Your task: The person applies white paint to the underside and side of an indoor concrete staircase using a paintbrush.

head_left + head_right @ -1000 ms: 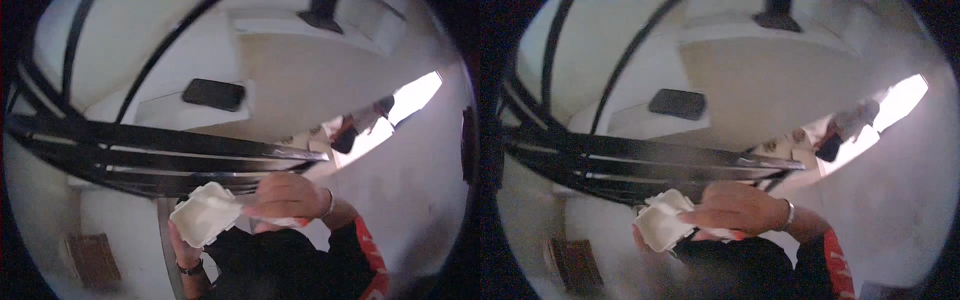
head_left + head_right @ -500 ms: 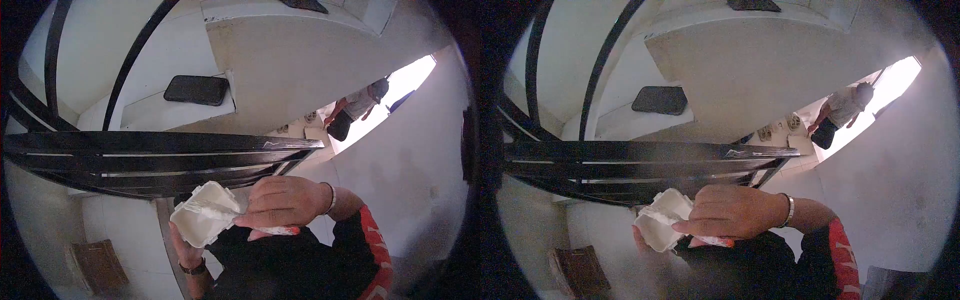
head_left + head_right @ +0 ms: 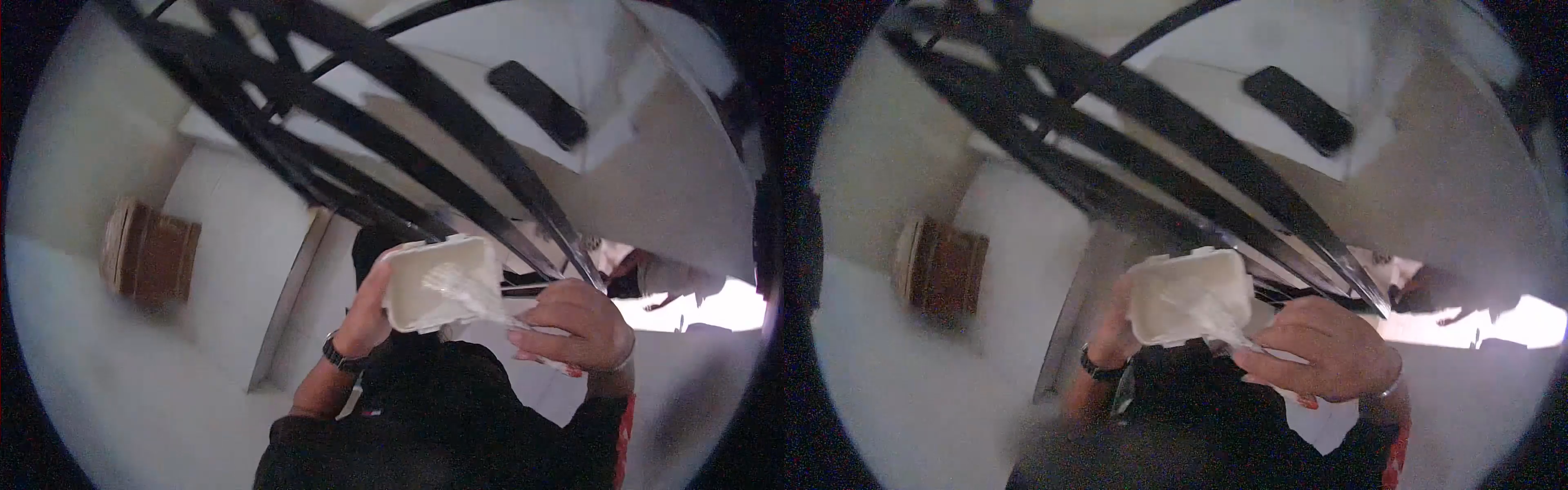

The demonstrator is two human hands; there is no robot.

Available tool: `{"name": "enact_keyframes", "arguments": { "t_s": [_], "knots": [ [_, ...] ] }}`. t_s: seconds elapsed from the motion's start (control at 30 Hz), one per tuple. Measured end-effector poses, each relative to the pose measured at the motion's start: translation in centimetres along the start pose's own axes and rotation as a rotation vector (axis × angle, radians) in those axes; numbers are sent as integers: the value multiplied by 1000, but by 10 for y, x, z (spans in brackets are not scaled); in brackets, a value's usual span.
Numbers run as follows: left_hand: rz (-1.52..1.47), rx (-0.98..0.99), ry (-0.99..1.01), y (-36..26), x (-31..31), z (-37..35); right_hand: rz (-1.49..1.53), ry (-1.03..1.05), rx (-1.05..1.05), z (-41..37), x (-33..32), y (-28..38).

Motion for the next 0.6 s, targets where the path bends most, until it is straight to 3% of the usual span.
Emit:
{"name": "enact_keyframes", "arguments": {
  "t_s": [0.23, 0.37, 0.6],
  "knots": [
    [-70, -49, -26, 22, -20, -12, 44, 186, -85, 8, 55, -5],
    [-79, -36, -23, 3, -19, -13, 35, 306, -61, 28, 56, -11],
    [-86, -43, -18, 2, -21, -14, -44, 281, -106, 30, 51, -9]
  ]
}}
Point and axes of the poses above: each hand's wrist, its own z-axis towards the middle knuckle, its own x-axis out of the palm, y = z × x, the point moved 9 cm from there along z, towards the middle knuckle, and after that the axes turned 9 degrees about -x, right-handed, at the moved point
